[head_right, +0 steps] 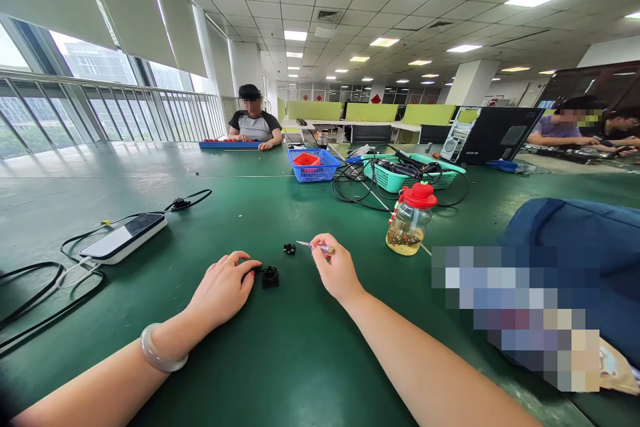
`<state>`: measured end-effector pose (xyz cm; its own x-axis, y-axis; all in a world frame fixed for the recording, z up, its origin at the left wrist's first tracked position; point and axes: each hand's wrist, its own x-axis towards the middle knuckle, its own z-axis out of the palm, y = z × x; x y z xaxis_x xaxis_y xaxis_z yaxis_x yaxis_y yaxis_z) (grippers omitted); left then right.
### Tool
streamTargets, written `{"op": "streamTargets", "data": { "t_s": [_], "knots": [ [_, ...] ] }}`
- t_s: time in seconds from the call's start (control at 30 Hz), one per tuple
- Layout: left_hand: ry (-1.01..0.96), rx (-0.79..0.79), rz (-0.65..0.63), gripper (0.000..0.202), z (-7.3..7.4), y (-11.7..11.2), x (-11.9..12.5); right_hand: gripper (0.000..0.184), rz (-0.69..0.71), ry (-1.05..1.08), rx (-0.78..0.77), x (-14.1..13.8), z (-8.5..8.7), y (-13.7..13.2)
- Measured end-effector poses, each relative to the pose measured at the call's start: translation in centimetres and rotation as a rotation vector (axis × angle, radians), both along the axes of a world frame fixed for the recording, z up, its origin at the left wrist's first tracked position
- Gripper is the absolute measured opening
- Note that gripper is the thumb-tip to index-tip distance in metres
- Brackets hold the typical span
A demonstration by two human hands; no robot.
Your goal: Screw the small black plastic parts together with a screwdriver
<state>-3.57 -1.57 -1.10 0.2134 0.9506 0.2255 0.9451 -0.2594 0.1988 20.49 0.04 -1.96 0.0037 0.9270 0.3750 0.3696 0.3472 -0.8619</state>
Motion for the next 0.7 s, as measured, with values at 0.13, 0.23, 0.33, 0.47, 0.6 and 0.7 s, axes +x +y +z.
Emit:
{"op": "streamTargets", "data": {
  "t_s": [0.13, 0.23, 0.33, 0.47, 0.6, 0.7],
  "knots": [
    [-0.059, 0.059, -0.056, 0.036, -0.1, 0.2, 0.0, 0.022, 0.093, -0.038, -0.038, -0.3, -0.2, 0.0],
    [-0.125, 0.032, -0.243, 0.043, -0.6, 0.5, -0.1, 0.022, 0.125, -0.02, -0.07, -0.4, -0.2, 0.0],
    [-0.144, -0.06, -0.384, 0.043, -0.8, 0.6, 0.0, 0.02, 0.116, 0.009, -0.073, -0.4, -0.2, 0.0],
    [-0.189, -0.091, -0.306, 0.025, -0.8, 0.7, 0.2, 0.017, 0.13, 0.025, -0.048, -0.3, 0.1, -0.4],
    [-0.227, -0.083, -0.156, 0.024, -0.7, 0.7, 0.0, 0.017, 0.232, 0.005, -0.011, -0.6, 0.4, -1.1],
    [-0.229, -0.069, -0.21, 0.042, -0.6, 0.5, -0.1, 0.016, 0.289, 0.014, 0.012, -0.7, 0.5, -1.5]
  ]
}}
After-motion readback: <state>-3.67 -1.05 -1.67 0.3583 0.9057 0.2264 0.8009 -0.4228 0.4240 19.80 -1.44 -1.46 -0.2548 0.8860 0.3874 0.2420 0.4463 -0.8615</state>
